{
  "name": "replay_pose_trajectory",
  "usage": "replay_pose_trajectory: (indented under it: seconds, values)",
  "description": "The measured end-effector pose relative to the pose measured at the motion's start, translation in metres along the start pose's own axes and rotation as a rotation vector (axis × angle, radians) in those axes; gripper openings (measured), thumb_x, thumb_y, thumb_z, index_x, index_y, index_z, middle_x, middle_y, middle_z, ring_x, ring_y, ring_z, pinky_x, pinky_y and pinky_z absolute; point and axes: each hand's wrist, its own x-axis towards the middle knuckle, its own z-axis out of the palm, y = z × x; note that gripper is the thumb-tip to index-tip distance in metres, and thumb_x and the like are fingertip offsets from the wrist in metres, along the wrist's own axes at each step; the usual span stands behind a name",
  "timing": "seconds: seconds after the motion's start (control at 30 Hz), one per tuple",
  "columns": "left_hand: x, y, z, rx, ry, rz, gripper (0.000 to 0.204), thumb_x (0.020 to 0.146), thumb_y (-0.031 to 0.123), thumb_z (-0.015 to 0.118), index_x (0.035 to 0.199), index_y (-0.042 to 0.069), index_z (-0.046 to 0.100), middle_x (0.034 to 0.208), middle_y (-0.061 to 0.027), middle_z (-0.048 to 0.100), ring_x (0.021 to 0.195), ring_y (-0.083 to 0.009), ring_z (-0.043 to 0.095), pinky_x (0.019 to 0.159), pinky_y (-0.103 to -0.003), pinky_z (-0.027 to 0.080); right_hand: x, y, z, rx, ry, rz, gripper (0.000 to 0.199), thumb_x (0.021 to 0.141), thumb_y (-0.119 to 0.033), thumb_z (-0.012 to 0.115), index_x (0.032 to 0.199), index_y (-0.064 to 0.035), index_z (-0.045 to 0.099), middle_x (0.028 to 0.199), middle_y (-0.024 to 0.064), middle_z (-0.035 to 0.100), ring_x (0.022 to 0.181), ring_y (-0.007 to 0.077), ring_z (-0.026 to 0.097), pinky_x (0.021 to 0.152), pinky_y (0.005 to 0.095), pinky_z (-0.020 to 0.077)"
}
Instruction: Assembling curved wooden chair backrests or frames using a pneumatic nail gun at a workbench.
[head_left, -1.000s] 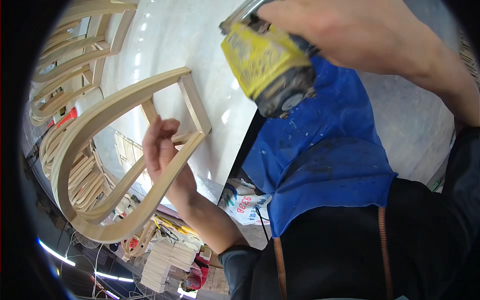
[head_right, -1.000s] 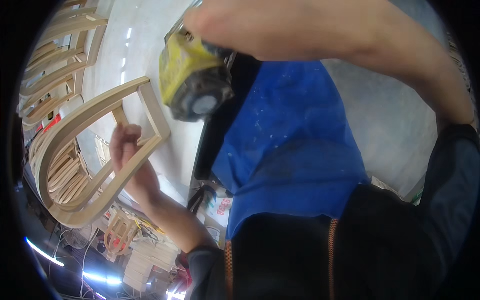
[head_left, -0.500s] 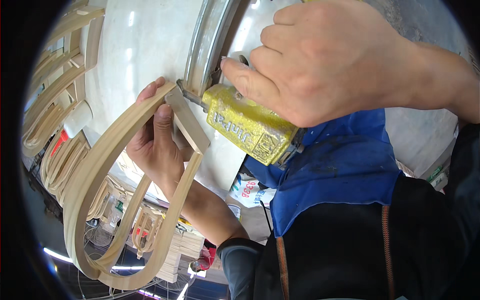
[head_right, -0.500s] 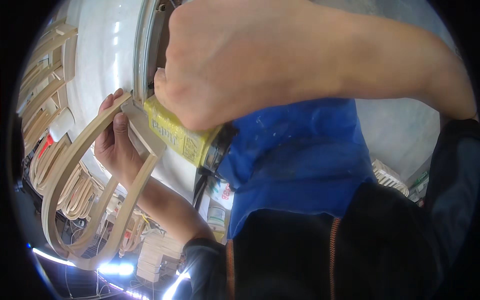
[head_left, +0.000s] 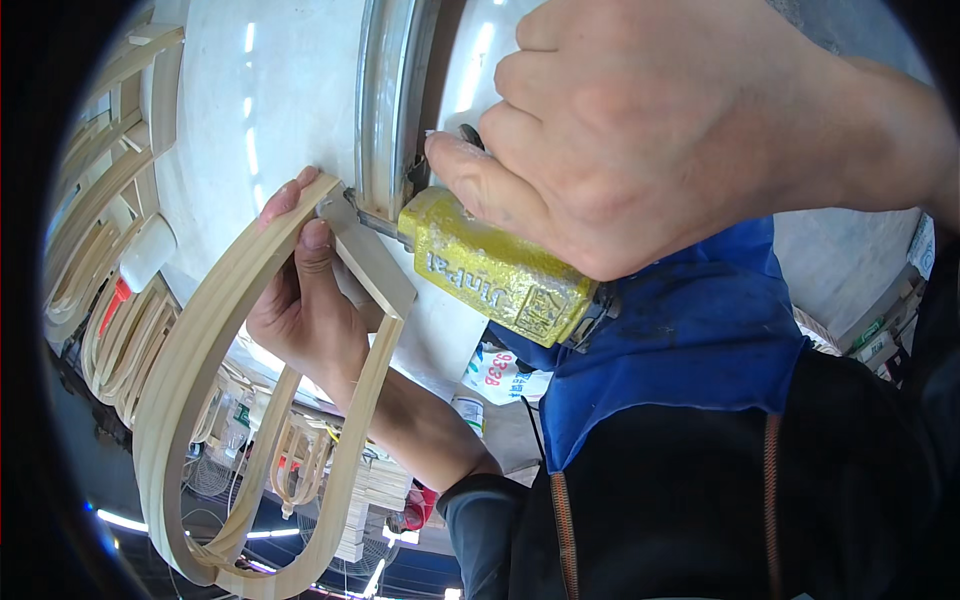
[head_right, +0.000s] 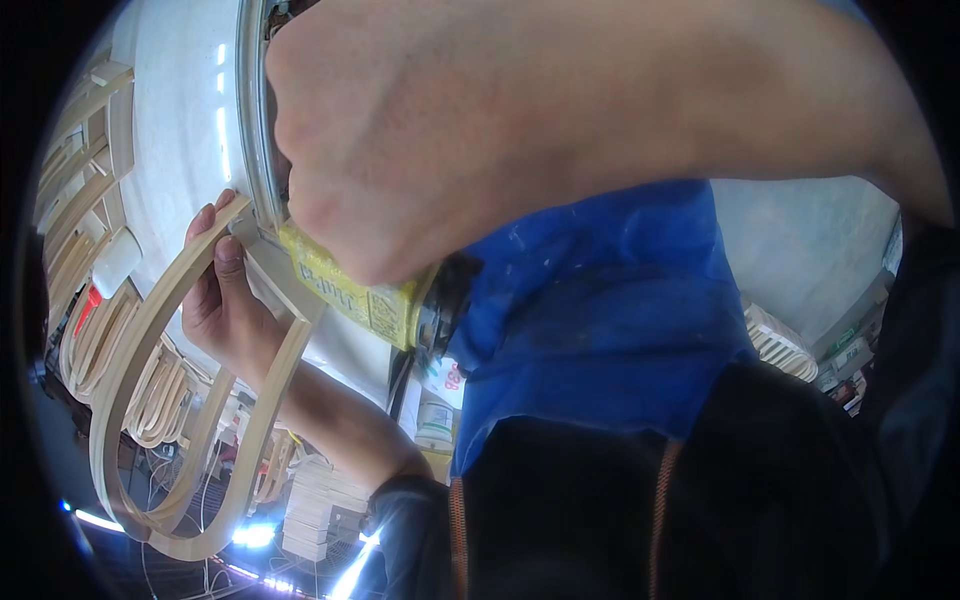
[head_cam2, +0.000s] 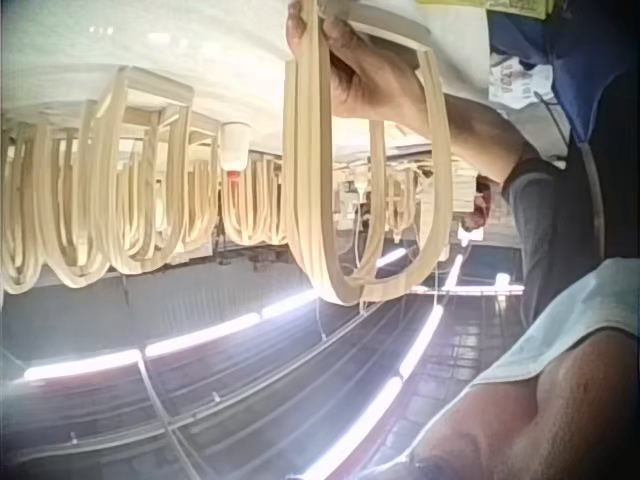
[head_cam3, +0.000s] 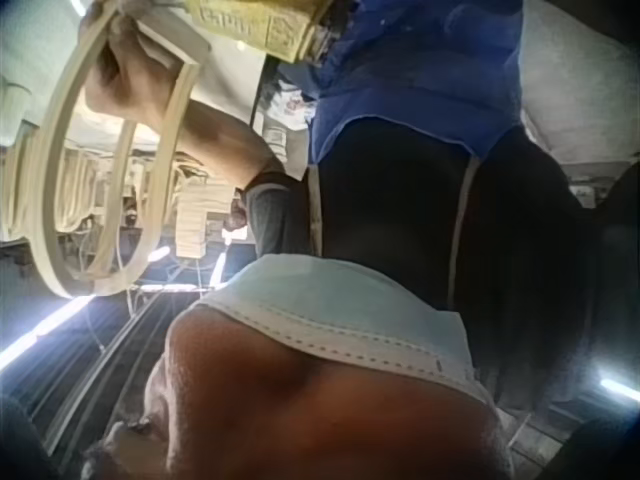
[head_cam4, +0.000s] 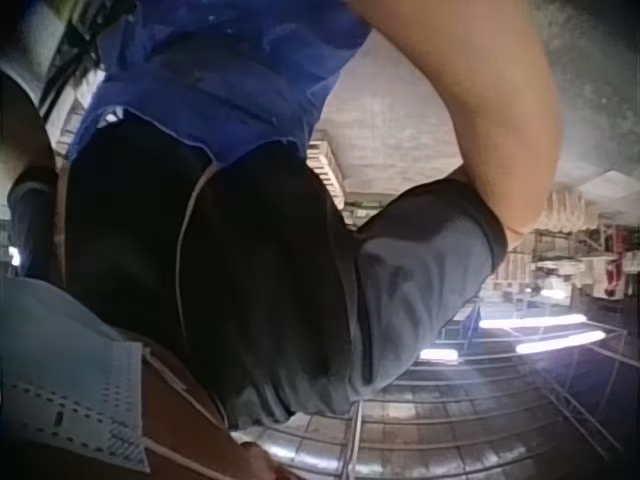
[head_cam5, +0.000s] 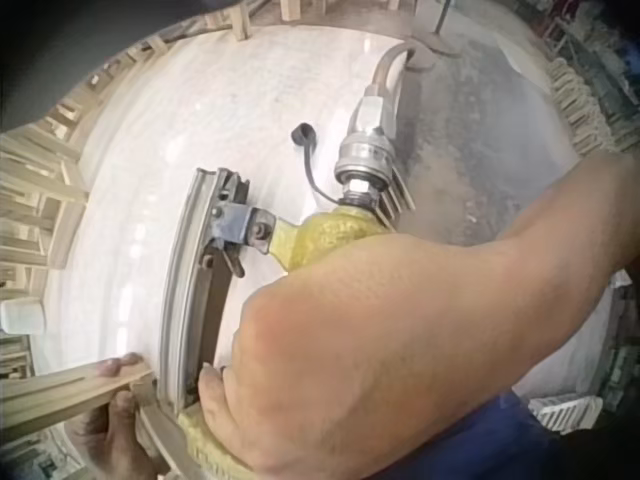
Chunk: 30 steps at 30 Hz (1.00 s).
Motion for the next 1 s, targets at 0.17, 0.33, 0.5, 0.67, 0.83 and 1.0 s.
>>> replay_pose_trajectory:
  seconds: [0.17, 0.33, 0.5, 0.67, 0.83, 1.0]
  values:
    - [-0.0004, 0.0006, -0.0009, 0.014, 0.005, 0.0, 0.026, 0.096, -0.003, 0.068, 0.122, -0.005, 0.069, 0.117, -0.0251, 0.073, 0.115, -0.0308, 0.069, 0.104, -0.043, 0.055, 0.0026, -0.0005, 0.0055, 0.011, 0.012, -0.012, 0.016, 0.079, -0.013, 0.065, 0.073, 0.0024, 0.062, 0.056, 0.0097, 0.061, 0.05, 0.0216, 0.065, 0.04, 0.0352, 0.0473]
    - [-0.001, 0.0022, 0.0004, 0.019, 0.004, 0.009, 0.026, 0.096, -0.002, 0.068, 0.122, -0.005, 0.069, 0.116, -0.0255, 0.073, 0.113, -0.0301, 0.07, 0.103, -0.042, 0.055, 0.0044, 0.0031, 0.0058, 0.015, 0.022, -0.02, 0.016, 0.079, -0.013, 0.065, 0.074, 0.0023, 0.062, 0.056, 0.0099, 0.061, 0.05, 0.0218, 0.065, 0.04, 0.0353, 0.0474]
    - [-0.0025, 0.0053, 0.0035, 0.023, 0.023, 0.008, 0.025, 0.096, -0.001, 0.068, 0.121, -0.005, 0.069, 0.116, -0.0258, 0.073, 0.112, -0.0295, 0.07, 0.102, -0.041, 0.056, 0.0037, 0.0037, 0.0062, 0.024, 0.03, -0.023, 0.016, 0.079, -0.013, 0.065, 0.074, 0.0022, 0.062, 0.056, 0.01, 0.061, 0.05, 0.0219, 0.065, 0.04, 0.0354, 0.0475]
    - [-0.0018, 0.0045, 0.0019, 0.062, 0.017, 0.016, 0.025, 0.096, -0.001, 0.068, 0.12, -0.006, 0.069, 0.116, -0.0259, 0.073, 0.113, -0.0292, 0.07, 0.102, -0.04, 0.056, 0.0013, 0.0008, 0.0086, 0.025, 0.04, -0.025, 0.016, 0.079, -0.013, 0.065, 0.074, 0.0021, 0.062, 0.056, 0.0102, 0.061, 0.051, 0.022, 0.065, 0.04, 0.0355, 0.0476]
    - [-0.0004, 0.0041, 0.0018, 0.071, 0.016, 0.019, 0.025, 0.096, -0.001, 0.068, 0.12, -0.005, 0.069, 0.116, -0.0256, 0.073, 0.112, -0.0289, 0.07, 0.102, -0.04, 0.056, 0.001, -0.0023, 0.0046, 0.01, 0.057, -0.02, 0.016, 0.079, -0.013, 0.065, 0.075, 0.0021, 0.062, 0.057, 0.0103, 0.061, 0.051, 0.0221, 0.065, 0.041, 0.0356, 0.0477]
    - [-0.0024, 0.0038, 0.0, 0.039, 0.03, -0.015, 0.025, 0.096, -0.001, 0.068, 0.12, -0.005, 0.069, 0.117, -0.0254, 0.073, 0.112, -0.0285, 0.07, 0.102, -0.04, 0.056, -0.0014, 0.0049, 0.0051, 0.0, 0.077, -0.025, 0.015, 0.079, -0.013, 0.065, 0.075, 0.002, 0.062, 0.057, 0.0104, 0.062, 0.051, 0.0223, 0.066, 0.041, 0.0357, 0.0478]
